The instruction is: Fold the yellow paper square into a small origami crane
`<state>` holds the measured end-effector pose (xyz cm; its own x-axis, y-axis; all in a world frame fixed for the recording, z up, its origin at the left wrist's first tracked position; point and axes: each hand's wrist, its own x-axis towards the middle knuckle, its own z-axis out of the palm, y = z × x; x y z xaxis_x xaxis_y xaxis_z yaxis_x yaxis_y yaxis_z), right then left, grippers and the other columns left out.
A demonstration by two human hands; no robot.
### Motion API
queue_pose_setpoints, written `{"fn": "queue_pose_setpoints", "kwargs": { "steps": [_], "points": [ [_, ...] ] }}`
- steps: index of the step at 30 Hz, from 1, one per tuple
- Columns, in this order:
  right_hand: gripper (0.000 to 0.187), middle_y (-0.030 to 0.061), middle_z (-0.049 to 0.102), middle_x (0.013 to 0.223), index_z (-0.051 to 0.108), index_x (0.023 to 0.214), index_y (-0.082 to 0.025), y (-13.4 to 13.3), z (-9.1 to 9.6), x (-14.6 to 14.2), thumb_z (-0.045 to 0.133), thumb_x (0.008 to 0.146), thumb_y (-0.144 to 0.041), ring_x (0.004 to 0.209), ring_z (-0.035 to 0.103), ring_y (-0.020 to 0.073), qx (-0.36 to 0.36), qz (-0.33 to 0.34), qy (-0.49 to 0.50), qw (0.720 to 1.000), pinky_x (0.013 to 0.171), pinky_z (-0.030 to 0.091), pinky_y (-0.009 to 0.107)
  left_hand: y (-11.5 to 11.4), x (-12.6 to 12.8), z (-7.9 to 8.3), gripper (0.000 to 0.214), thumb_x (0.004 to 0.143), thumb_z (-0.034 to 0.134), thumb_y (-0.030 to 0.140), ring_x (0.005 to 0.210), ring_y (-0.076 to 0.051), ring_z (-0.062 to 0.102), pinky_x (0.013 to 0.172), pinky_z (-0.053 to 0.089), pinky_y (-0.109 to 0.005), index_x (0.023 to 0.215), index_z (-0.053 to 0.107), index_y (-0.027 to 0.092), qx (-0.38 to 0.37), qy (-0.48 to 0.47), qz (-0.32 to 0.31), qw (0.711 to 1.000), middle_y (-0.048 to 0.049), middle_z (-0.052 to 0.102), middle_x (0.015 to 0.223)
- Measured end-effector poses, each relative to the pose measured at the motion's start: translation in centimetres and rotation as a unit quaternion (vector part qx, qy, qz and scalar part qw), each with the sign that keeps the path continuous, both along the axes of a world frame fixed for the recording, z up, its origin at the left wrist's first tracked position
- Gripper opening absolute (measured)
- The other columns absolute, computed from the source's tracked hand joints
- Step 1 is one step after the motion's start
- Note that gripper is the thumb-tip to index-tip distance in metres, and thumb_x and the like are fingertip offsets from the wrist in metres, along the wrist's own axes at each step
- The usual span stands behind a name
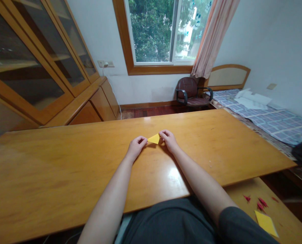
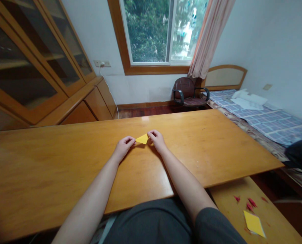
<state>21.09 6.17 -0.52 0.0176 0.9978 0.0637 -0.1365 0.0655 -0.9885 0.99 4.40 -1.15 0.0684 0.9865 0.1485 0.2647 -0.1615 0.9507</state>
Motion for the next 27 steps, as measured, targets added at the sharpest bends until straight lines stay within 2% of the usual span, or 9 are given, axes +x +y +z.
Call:
{"fn": "queue_pose_setpoints", "kwargs": {
  "steps": [18,27],
  "points": [
    [0.024,-0.0026,0.055,0.061,0.062,0.068,-0.019,0.20,-0.15,0.20,0.067,0.071,-0.043,0.058,0.047,0.0114,0.026,-0.015,-0.009,0.999,0.060,0.037,0.026,-0.04,-0.05,0.03,0.024,0.079,0.063,0.041,0.072,-0.016,0.061,0.071,0.046,-0.025,0.074,0.065,0.018,0.004,-0.001,-0.004,1.000,-0.0013,0.068,0.074],
    [0.024,-0.0013,0.060,0.068,0.062,0.070,-0.019,0.72,-0.82,0.42,0.066,0.073,-0.043,0.060,0.046,0.0112,0.033,-0.040,0.014,0.999,0.061,0.038,0.025,-0.09,-0.10,0.34,0.026,0.076,0.065,0.043,0.069,-0.015,0.061,0.070,0.046,-0.026,0.073,0.064,0.017,-0.019,-0.044,0.005,0.999,-0.0017,0.068,0.072]
  ]
}}
